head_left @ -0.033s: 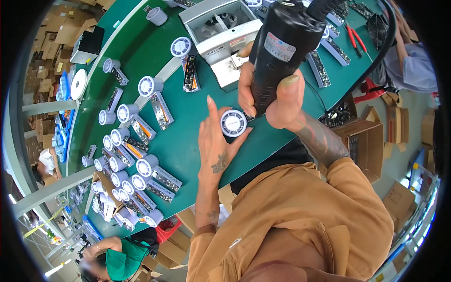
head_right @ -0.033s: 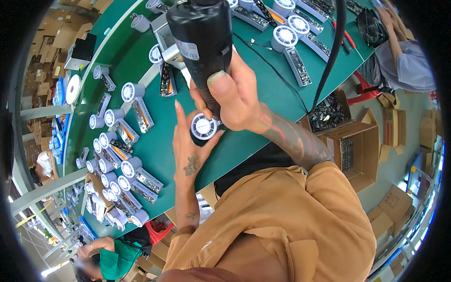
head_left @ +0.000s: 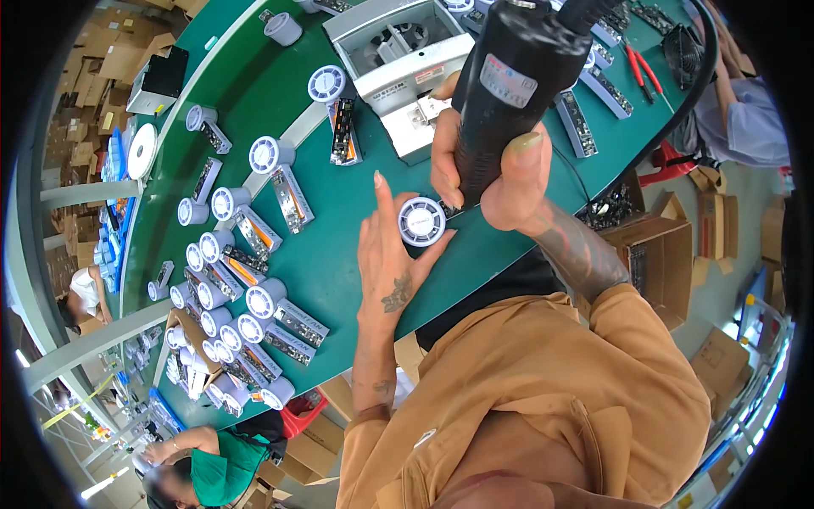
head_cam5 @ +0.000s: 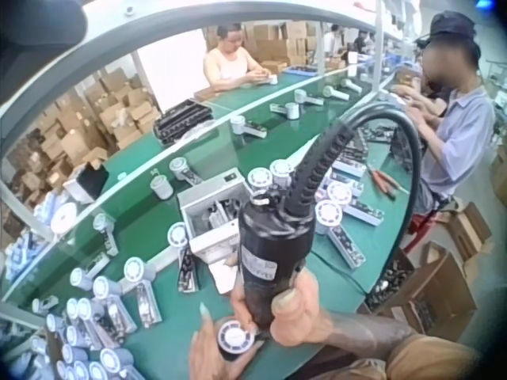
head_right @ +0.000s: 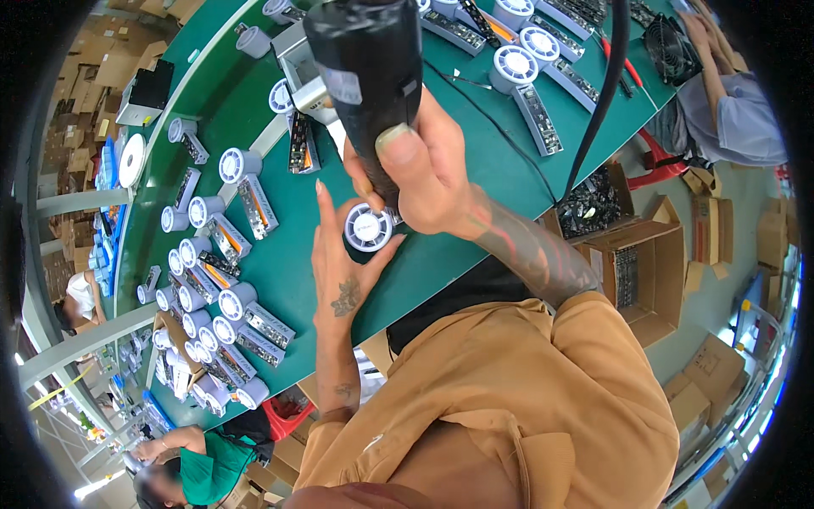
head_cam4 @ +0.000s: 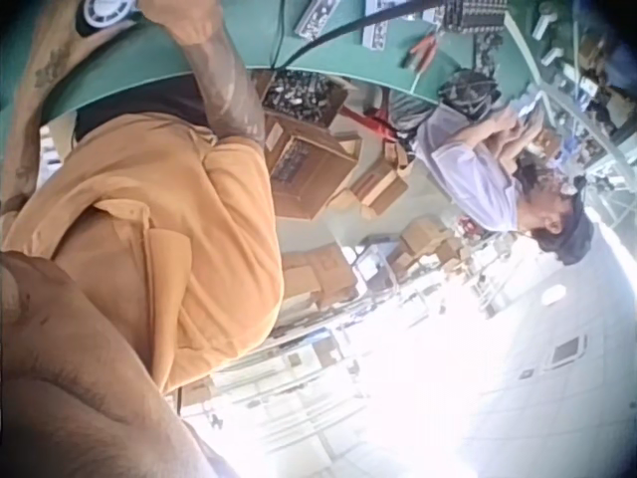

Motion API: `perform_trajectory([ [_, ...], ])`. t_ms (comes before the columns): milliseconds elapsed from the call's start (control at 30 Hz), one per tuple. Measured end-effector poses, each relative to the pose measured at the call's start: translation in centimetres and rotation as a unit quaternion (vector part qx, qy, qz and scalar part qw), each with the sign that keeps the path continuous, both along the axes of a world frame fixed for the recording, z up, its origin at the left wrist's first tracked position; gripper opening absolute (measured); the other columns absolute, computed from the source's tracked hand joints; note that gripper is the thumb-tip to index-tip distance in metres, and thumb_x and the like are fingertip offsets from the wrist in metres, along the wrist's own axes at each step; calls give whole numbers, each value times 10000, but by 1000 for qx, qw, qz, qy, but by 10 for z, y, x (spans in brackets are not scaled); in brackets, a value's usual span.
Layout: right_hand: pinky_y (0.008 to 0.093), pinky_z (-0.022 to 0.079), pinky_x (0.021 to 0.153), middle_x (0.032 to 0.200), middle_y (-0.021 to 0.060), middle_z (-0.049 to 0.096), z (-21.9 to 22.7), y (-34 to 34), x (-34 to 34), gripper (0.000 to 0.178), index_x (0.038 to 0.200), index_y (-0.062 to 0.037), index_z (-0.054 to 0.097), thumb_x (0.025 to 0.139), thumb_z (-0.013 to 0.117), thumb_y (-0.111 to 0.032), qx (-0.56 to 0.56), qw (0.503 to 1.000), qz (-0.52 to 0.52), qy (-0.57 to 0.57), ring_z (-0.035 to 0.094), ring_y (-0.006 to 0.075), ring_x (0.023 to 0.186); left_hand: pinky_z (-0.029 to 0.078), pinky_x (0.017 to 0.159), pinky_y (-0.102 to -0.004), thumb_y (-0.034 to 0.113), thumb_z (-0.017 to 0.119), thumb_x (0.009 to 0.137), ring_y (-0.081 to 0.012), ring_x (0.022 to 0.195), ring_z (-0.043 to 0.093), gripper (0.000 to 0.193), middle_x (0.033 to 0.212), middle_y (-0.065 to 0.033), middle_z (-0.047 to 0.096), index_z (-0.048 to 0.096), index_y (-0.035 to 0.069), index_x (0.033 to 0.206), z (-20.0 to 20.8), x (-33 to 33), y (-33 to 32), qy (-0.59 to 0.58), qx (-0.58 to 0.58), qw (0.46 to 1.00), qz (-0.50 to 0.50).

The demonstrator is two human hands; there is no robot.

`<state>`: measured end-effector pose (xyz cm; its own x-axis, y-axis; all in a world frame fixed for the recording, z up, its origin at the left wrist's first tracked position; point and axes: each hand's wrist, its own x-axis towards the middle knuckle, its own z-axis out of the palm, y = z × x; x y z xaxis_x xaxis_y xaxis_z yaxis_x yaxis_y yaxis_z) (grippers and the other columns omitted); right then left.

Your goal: Assembling electronic components onto PCBs using an electric screwdriver.

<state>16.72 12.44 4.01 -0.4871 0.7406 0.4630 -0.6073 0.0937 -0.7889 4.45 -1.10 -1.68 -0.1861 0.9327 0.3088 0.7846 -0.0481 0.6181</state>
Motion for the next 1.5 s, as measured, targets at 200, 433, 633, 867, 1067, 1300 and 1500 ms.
perform_trajectory([
  [200, 257, 403, 450, 623, 89, 509, 3, -1, 1, 925, 1294, 81, 366, 921, 423, -764, -4, 999, -16, -49, 489, 127, 456, 478, 840, -399, 182, 897, 715, -319, 938, 630, 1157, 1134, -126, 682, 142, -84, 1551, -1, 0, 0, 8, 6, 1000, -1],
  [433, 242, 403, 460, 638, 89, 535, 1, -9, 0, 946, 1268, 82, 379, 900, 433, -787, 10, 999, -7, -47, 508, 115, 476, 479, 842, -406, 183, 902, 707, -321, 947, 632, 1161, 1132, -129, 683, 150, -83, 1550, -2, 1, 1, 9, 18, 1000, 1],
  [633, 230, 405, 475, 644, 76, 559, 6, -11, -2, 980, 1266, 92, 386, 873, 469, -802, 30, 998, 5, -58, 520, 104, 490, 479, 842, -407, 181, 902, 707, -320, 948, 632, 1157, 1130, -129, 682, 154, -79, 1550, -1, -1, 0, 2, 19, 1000, 2],
  [867, 238, 412, 478, 654, 91, 562, 2, -11, -1, 943, 1266, 83, 392, 890, 479, -778, 7, 998, -6, -55, 524, 114, 490, 479, 842, -408, 179, 905, 702, -320, 936, 636, 1171, 1124, -127, 685, 144, -74, 1554, -4, 0, -1, 4, 16, 1000, 2],
  [1067, 259, 434, 479, 661, 97, 559, -5, -12, 2, 961, 1198, 66, 419, 814, 576, -801, -15, 998, 39, -37, 528, 128, 499, 482, 810, -400, 170, 902, 706, -302, 935, 648, 1136, 1114, -128, 687, 181, -75, 1550, 2, 2, 2, 11, 17, 1000, -5],
  [1300, 312, 468, 506, 761, 130, 598, -22, -17, 10, 874, 1229, -3, 455, 782, 713, -708, -43, 993, 104, -23, 575, 200, 553, 499, 820, -406, 192, 860, 728, -310, 1003, 628, 864, 1147, -141, 637, 442, -32, 1450, 12, -8, -2, 64, -14, 997, -28],
  [1500, 314, 444, 440, 724, 52, 477, 3, -10, 39, 817, 1384, -66, 429, 938, 411, -750, -134, 970, 95, 177, 473, 171, 474, 541, 922, -417, 180, 868, 726, -352, 1085, 649, 559, 1200, -168, 648, 641, 37, 1217, 53, -30, -25, 47, -60, 997, -25],
])
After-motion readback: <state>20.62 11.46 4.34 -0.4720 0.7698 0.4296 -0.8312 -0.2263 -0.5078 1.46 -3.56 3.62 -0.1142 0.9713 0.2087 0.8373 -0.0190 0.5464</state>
